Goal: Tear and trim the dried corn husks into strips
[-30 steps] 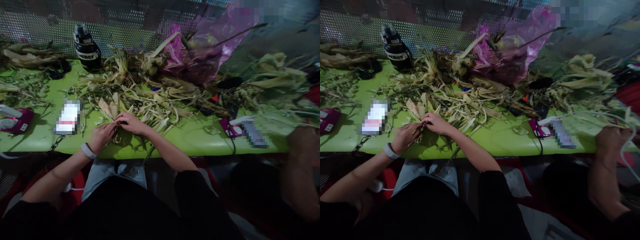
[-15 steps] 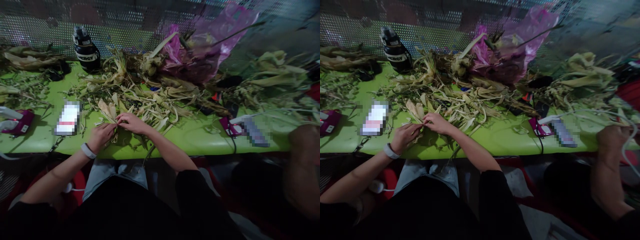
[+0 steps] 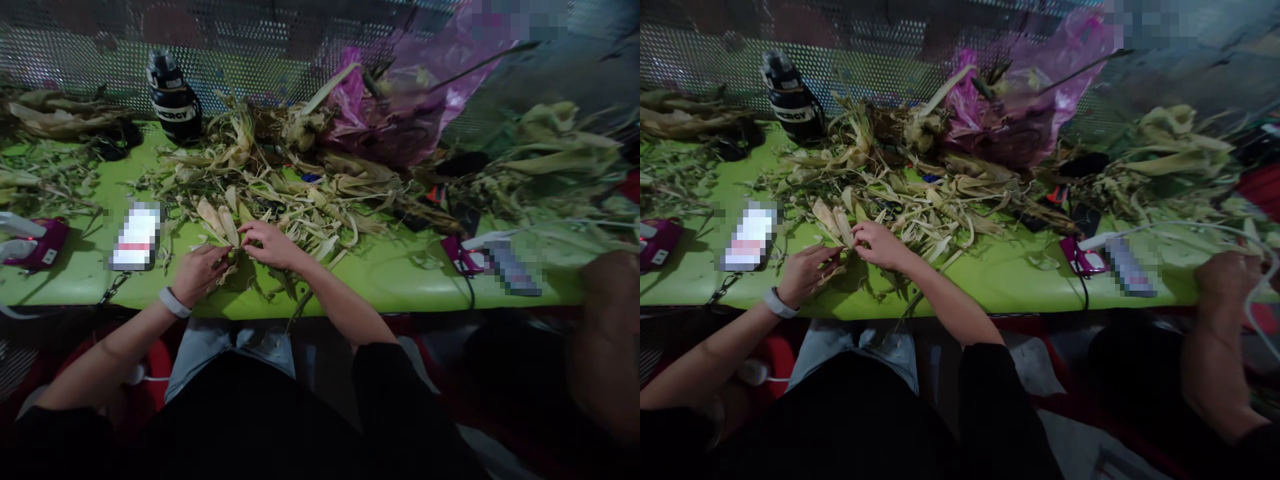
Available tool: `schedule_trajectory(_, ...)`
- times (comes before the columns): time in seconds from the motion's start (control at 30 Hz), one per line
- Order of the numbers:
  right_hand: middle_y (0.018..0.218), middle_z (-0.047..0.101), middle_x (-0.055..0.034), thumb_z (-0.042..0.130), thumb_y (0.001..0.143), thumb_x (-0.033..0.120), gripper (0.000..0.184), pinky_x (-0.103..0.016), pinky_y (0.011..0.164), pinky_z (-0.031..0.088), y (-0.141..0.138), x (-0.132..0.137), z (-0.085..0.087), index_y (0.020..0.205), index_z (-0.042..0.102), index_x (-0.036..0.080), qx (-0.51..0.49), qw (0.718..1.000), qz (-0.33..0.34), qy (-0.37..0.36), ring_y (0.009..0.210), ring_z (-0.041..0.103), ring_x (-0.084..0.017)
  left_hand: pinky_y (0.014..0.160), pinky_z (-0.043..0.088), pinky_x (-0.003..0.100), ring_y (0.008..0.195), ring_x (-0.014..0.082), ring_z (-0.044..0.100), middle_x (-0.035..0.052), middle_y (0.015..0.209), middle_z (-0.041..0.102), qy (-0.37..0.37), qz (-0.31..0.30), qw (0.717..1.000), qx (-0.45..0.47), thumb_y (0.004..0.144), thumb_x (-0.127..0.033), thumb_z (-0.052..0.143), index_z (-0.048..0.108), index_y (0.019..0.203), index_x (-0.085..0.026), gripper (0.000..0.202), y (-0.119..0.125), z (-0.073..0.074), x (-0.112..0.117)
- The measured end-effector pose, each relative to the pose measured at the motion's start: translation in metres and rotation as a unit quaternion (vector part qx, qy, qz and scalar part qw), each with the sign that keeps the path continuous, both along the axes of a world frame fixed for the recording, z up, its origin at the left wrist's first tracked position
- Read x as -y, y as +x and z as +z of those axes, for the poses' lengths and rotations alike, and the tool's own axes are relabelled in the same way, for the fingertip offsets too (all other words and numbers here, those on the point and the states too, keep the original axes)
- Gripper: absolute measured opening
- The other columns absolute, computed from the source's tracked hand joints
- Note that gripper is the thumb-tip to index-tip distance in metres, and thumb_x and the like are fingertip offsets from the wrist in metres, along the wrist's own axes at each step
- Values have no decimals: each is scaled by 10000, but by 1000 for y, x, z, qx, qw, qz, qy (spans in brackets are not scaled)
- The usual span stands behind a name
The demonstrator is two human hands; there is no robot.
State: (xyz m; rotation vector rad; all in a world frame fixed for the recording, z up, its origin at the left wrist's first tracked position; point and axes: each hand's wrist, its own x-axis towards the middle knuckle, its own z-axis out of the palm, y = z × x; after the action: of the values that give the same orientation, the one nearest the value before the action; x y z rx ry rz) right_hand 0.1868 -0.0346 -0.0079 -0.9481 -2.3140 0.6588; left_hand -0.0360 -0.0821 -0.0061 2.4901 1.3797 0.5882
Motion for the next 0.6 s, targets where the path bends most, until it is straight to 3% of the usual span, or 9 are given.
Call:
schedule_trajectory(0.13, 1164, 665, -123, 561, 857, 210, 140, -427, 980, 462, -1, 1, 0, 823, 692, 172, -14, 1000, -7, 17, 1098, 611, -236, 741, 488, 298, 818, 188, 639, 104, 943, 693, -30, -24, 998, 54, 929, -285, 508, 706, 1082, -128, 295, -1, 0, -4)
schedule_trajectory(0.4, 1168, 679, -88, 630, 772, 184, 70, -454, 999, 421, 2, 3, 4, 719, 675, 199, -15, 998, -13, 63, 1069, 592, -246, 614, 404, 275, 644, 149, 553, 52, 803, 629, -34, 64, 997, 41, 795, -268, 587, 651, 765, -174, 117, 2, 4, -6)
schedule_trajectory(0.6, 1092, 680, -80, 630, 779, 186, 66, -432, 971, 423, 3, 3, 5, 740, 681, 203, -13, 999, -6, 39, 1029, 590, -237, 706, 473, 300, 740, 177, 621, 76, 843, 682, -21, 28, 988, 147, 820, -285, 596, 686, 856, -173, 148, 2, 7, -6)
